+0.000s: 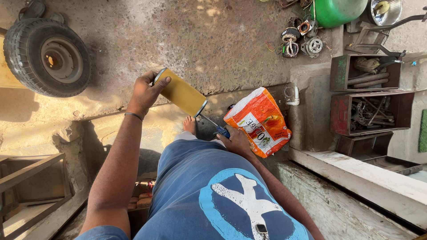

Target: The person holds a cylindrical pleated air filter and uses a compressed-air blow gun to blow dust off it, rotating the filter to clean different sides. They then carry the filter and walk across the workshop yard.

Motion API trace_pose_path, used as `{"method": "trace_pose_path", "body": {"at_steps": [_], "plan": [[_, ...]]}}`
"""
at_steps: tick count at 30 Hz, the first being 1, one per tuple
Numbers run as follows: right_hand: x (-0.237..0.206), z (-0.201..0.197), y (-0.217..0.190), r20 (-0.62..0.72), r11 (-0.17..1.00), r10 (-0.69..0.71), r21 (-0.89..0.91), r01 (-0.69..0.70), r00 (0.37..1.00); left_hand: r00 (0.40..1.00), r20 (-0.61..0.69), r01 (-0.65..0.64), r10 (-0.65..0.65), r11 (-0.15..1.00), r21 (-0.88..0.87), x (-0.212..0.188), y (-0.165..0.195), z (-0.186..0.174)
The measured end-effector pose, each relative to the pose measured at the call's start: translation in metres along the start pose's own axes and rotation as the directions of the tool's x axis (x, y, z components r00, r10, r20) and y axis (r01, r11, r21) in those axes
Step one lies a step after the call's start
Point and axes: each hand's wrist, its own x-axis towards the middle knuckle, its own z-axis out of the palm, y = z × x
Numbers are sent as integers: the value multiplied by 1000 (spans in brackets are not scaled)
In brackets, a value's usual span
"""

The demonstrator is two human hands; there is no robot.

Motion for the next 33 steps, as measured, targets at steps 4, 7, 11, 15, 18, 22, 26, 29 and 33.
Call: {"method": "trace_pose_path", "body": {"at_steps": [4,7,11,15,18,22,26,29,33], "plan": [[-1,0,-1,22,1000,28,1,-28,999,1000,-8,3,-3,1000,1,-2,4,0],[-1,1,-1,9,1000,23,10,-23,1000,1000,-18,11,-12,1000,-23,-2,4,0],[-1,1,-1,31,999,37,9,-37,999,999,-33,36,-36,999,6,-3,0,-1],[-2,1,-1,7,1000,1,1,-1,1000,1000,-28,-8,7,1000,-17,-2,-5,-1],[-2,0,-1,16,1000,7,10,-8,1000,997,-35,-70,69,997,-32,-2,-9,0],[-3,-2,-3,22,1000,-3,22,3,1000,998,-49,-42,42,999,-4,-2,-14,0],[-3,-1,-2,10,998,-35,53,34,999,998,-66,-10,8,1000,-25,0,-19,-1],[-2,1,1,21,998,-31,48,30,999,996,-81,-33,32,999,-8,2,-22,-3],[1,3,5,72,998,-4,69,-1,997,994,-96,53,-50,998,32,3,-25,-2]]}}
